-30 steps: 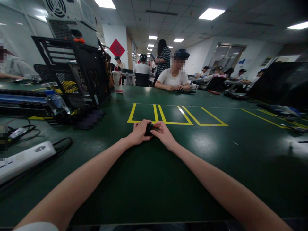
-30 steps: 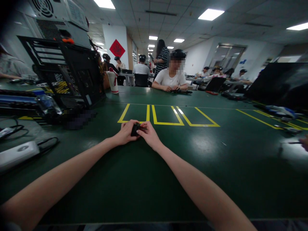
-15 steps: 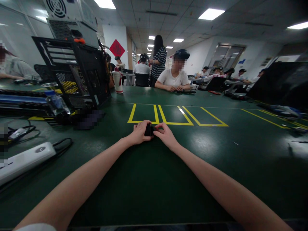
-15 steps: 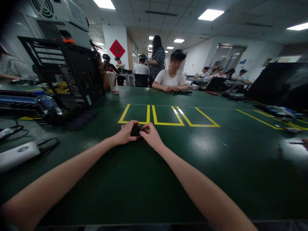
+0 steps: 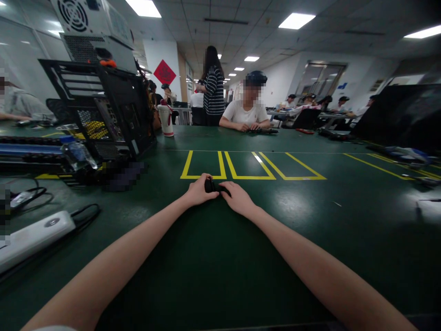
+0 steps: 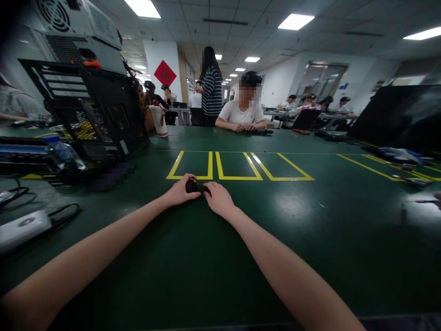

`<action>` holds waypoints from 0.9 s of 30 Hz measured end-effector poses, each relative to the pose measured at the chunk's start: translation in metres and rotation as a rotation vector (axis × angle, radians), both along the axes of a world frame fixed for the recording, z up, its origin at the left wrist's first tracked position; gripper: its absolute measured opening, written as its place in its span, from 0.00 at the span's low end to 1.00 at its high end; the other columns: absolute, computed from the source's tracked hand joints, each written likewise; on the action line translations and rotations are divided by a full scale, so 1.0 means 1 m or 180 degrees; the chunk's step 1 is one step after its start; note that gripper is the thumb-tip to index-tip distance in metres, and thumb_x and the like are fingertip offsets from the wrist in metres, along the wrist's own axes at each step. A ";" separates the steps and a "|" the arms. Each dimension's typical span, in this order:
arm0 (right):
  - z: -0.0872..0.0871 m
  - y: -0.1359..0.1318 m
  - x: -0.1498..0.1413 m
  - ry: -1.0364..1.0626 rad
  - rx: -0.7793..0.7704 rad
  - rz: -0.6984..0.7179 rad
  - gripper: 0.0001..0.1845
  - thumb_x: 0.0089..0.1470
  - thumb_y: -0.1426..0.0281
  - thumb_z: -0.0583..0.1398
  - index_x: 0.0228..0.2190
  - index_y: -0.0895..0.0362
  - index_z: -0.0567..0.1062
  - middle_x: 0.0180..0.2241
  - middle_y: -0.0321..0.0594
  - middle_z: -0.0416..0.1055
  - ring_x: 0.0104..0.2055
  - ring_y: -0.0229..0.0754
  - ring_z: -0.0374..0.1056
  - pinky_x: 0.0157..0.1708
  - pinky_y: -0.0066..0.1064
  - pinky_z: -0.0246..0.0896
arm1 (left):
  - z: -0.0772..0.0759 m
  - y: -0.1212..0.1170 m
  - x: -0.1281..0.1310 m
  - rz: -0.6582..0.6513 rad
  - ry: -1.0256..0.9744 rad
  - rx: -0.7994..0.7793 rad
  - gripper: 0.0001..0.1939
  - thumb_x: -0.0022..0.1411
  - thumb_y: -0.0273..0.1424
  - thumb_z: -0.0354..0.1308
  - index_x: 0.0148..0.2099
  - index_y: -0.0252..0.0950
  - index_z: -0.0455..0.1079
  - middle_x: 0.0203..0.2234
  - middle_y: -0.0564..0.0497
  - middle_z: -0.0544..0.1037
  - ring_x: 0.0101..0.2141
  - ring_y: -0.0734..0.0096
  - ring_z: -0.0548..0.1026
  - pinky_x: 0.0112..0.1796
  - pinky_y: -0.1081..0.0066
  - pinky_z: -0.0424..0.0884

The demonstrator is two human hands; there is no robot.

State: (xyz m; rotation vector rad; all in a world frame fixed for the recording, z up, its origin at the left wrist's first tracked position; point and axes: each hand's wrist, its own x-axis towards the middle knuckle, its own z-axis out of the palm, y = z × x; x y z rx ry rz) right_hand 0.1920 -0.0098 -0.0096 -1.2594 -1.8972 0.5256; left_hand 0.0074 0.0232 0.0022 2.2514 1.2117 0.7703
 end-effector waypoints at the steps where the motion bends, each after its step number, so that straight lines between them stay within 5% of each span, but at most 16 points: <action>1: -0.001 0.005 0.003 -0.0009 -0.0005 -0.0147 0.14 0.48 0.68 0.57 0.39 0.53 0.70 0.43 0.44 0.67 0.49 0.50 0.59 0.52 0.48 0.47 | 0.001 0.002 0.004 0.0045 0.0020 -0.0010 0.31 0.46 0.45 0.59 0.50 0.40 0.53 0.43 0.45 0.68 0.43 0.57 0.69 0.42 0.56 0.65; 6: -0.001 0.018 0.012 -0.0371 0.0057 -0.0629 0.15 0.48 0.71 0.56 0.41 0.56 0.69 0.44 0.49 0.66 0.50 0.53 0.58 0.50 0.49 0.48 | 0.003 0.018 0.039 0.0491 0.0047 0.0116 0.31 0.45 0.42 0.61 0.49 0.37 0.54 0.44 0.42 0.69 0.45 0.53 0.68 0.42 0.55 0.63; 10: 0.011 -0.007 0.007 -0.0628 -0.0110 -0.0710 0.20 0.48 0.72 0.56 0.45 0.57 0.65 0.45 0.49 0.66 0.47 0.52 0.60 0.47 0.48 0.53 | 0.004 0.003 0.047 0.0474 -0.0006 0.0163 0.33 0.47 0.36 0.60 0.53 0.36 0.50 0.44 0.42 0.68 0.43 0.54 0.70 0.42 0.57 0.64; 13: 0.027 -0.054 0.003 -0.0790 -0.0303 -0.0236 0.24 0.47 0.71 0.57 0.48 0.58 0.62 0.46 0.47 0.65 0.48 0.48 0.61 0.48 0.45 0.55 | 0.010 -0.039 0.028 -0.0074 -0.0014 0.0056 0.37 0.47 0.35 0.60 0.55 0.37 0.46 0.43 0.44 0.68 0.42 0.57 0.70 0.41 0.61 0.66; 19: 0.050 -0.168 -0.009 -0.0229 -0.1336 0.0669 0.36 0.45 0.64 0.60 0.54 0.52 0.52 0.47 0.42 0.65 0.48 0.43 0.63 0.50 0.40 0.56 | 0.048 -0.173 -0.021 -0.0988 0.0686 -0.0087 0.38 0.45 0.34 0.62 0.56 0.39 0.47 0.46 0.45 0.66 0.43 0.58 0.69 0.42 0.63 0.65; 23: 0.034 -0.218 -0.030 0.0205 -0.1651 0.0911 0.47 0.34 0.64 0.66 0.55 0.52 0.53 0.51 0.47 0.61 0.47 0.48 0.64 0.48 0.39 0.60 | 0.054 -0.240 -0.037 -0.1172 0.1388 0.0477 0.28 0.54 0.33 0.56 0.56 0.41 0.51 0.43 0.47 0.70 0.40 0.63 0.70 0.41 0.65 0.67; 27: 0.012 -0.241 -0.058 0.0812 -0.1488 0.0706 0.31 0.45 0.66 0.59 0.52 0.46 0.59 0.55 0.43 0.56 0.50 0.48 0.63 0.46 0.36 0.62 | 0.034 -0.261 -0.049 -0.0933 0.1411 0.1293 0.19 0.59 0.31 0.52 0.52 0.46 0.57 0.36 0.51 0.73 0.36 0.67 0.71 0.36 0.70 0.70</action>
